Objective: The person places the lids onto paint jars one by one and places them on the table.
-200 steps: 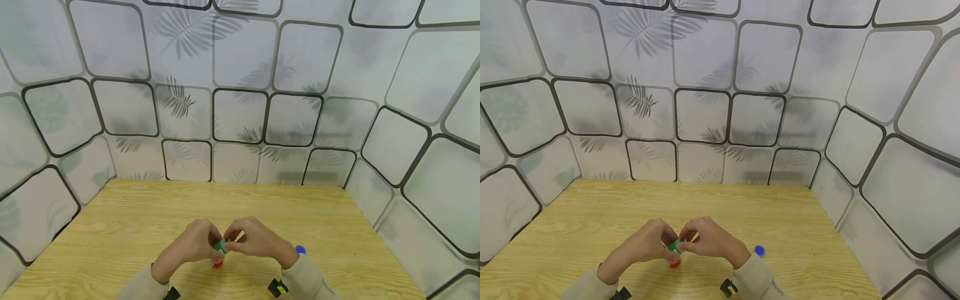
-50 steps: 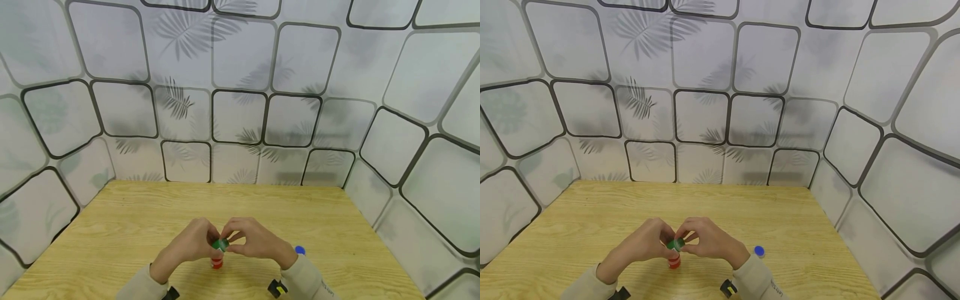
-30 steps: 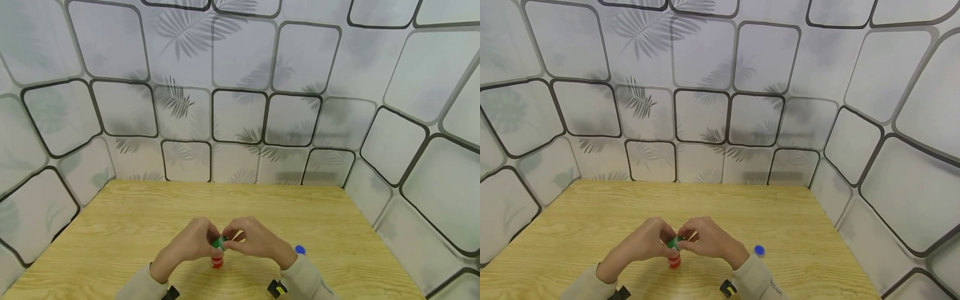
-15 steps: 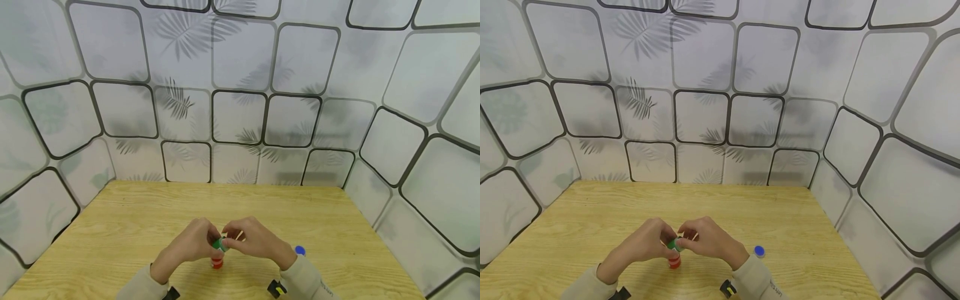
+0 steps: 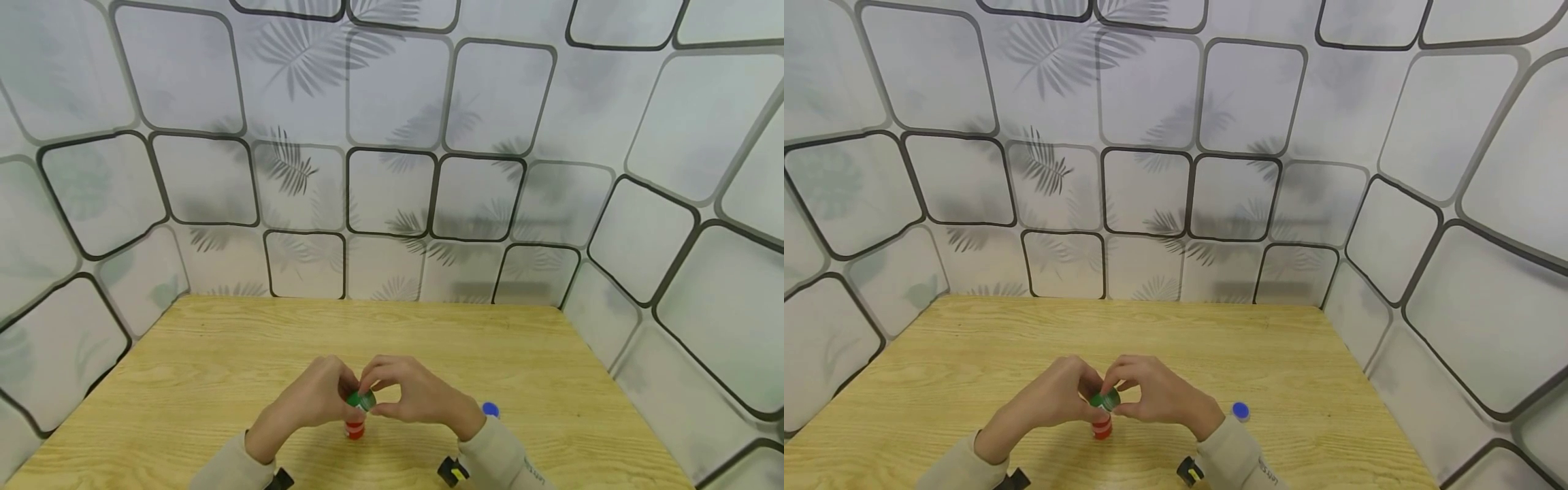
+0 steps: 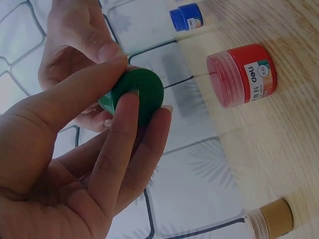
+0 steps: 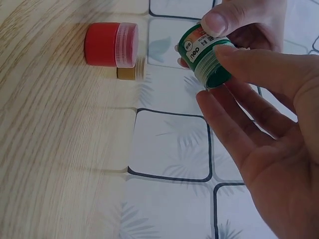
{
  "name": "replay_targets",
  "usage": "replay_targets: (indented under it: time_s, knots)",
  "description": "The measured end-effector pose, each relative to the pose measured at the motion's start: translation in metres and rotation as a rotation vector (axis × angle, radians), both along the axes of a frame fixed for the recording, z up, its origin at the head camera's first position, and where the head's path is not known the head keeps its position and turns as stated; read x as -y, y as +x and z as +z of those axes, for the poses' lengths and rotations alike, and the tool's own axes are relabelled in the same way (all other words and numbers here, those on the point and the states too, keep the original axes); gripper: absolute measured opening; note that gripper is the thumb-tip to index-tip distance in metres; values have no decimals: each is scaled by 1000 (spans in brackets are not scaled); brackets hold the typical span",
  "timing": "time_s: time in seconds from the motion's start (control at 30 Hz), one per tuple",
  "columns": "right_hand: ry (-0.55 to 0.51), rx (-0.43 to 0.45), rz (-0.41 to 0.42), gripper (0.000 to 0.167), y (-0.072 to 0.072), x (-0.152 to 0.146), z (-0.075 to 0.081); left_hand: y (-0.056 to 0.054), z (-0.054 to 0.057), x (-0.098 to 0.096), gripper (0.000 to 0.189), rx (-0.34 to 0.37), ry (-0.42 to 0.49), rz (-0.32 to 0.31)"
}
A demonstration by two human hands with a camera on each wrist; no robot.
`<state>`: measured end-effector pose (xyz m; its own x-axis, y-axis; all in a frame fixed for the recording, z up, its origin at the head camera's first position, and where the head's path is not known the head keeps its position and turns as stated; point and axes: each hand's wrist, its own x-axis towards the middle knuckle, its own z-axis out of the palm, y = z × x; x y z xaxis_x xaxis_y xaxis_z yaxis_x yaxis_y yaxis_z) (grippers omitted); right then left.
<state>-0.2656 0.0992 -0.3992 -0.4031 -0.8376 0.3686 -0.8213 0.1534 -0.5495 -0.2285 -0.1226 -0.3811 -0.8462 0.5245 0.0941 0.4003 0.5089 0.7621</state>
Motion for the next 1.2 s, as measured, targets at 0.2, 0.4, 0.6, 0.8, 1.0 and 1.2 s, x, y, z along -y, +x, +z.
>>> replay_targets:
  time_s: [0.2, 0.4, 0.6, 0.8, 1.0, 1.2]
  knots:
    - [-6, 13, 13, 23, 0, -1, 0, 0, 0, 0, 9, 4, -1, -3]
    - [-7, 63, -1, 22, 1, 0, -1, 1, 0, 0, 11, 6, 4, 1]
    - [-4, 96, -16, 19, 2, 0, 0, 0, 0, -1, 12, 3, -6, 6]
    - [0, 125, -25, 19, 2, 0, 1, 0, 0, -1, 13, 8, -15, 10]
    - [4, 145, -30, 20, 1, 0, 1, 1, 0, 0, 11, 6, -6, 5]
    - [30, 123, -51, 20, 2, 0, 2, 1, 0, 0, 11, -4, -5, 1]
